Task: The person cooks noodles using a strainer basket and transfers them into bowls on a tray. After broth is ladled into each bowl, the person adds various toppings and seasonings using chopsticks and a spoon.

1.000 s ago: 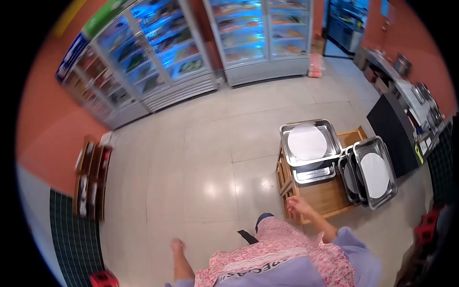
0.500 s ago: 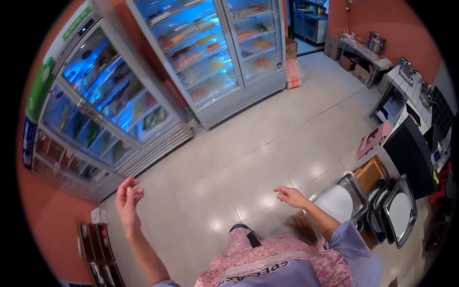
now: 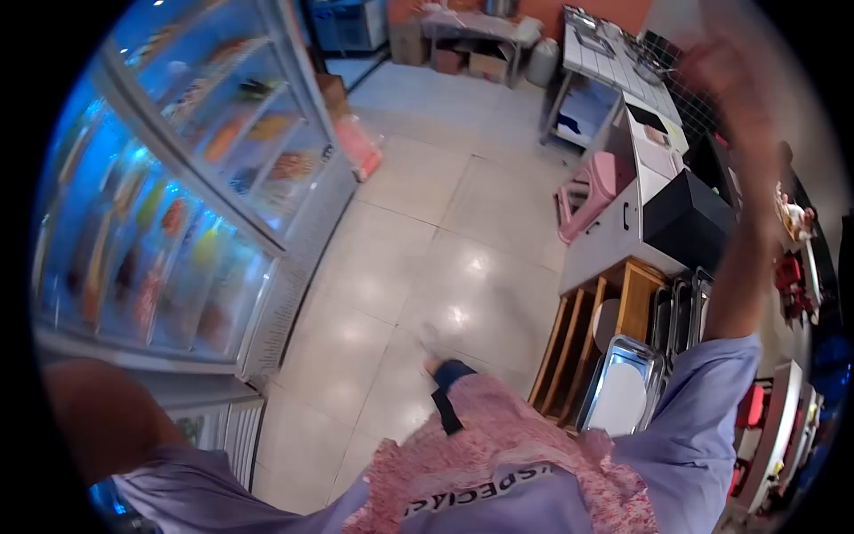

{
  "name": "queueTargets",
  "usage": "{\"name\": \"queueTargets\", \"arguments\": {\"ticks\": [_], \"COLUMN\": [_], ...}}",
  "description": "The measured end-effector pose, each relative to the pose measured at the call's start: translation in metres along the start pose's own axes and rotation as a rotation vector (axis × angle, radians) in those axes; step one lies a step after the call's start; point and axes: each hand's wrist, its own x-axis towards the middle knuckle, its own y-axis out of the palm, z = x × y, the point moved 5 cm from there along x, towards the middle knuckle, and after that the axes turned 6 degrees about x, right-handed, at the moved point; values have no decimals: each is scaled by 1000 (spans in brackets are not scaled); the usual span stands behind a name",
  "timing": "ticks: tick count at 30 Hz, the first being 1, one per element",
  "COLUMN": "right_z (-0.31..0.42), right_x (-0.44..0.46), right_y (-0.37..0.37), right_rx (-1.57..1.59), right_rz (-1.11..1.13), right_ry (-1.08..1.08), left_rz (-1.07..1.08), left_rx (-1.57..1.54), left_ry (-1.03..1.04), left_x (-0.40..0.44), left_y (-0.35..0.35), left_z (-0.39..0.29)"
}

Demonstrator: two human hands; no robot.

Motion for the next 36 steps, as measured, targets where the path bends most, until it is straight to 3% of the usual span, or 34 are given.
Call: {"name": "queueTargets", "arguments": {"ticks": [1,3,6,9,12,16,23,27,36], "right_z": [-14,-61,-138,-182,-237,-338,-526,-662,-927], "right_x": [24,19,-39,-81,-75,-12,144,206,454], "right_y": [0,56,232,385,495,603,695,786,1006], "right_rx": [-72,-91,51,192,249,251,263,286,301], "right_rz": [-82,-39,445,871,1085,1163,1083,1074,1132], "right_ry": [-60,-48,185,269,313,394,518,568,470], "left_rz": [-11,-23,-46,-71,-102,-127,-195,-245,-294], "left_rx": [-40,-123,-268,-325,-367,-415,-454,-425,-241], "left_ry": [61,124,172,133,109,86,62,75,-51], "left_x": [1,9,26,30,36,43,115,136,193], "left_y": [37,109,211,297,391,522,735,877,1116], "left_z": [6,18,70,139,221,339,524,622,905]}}
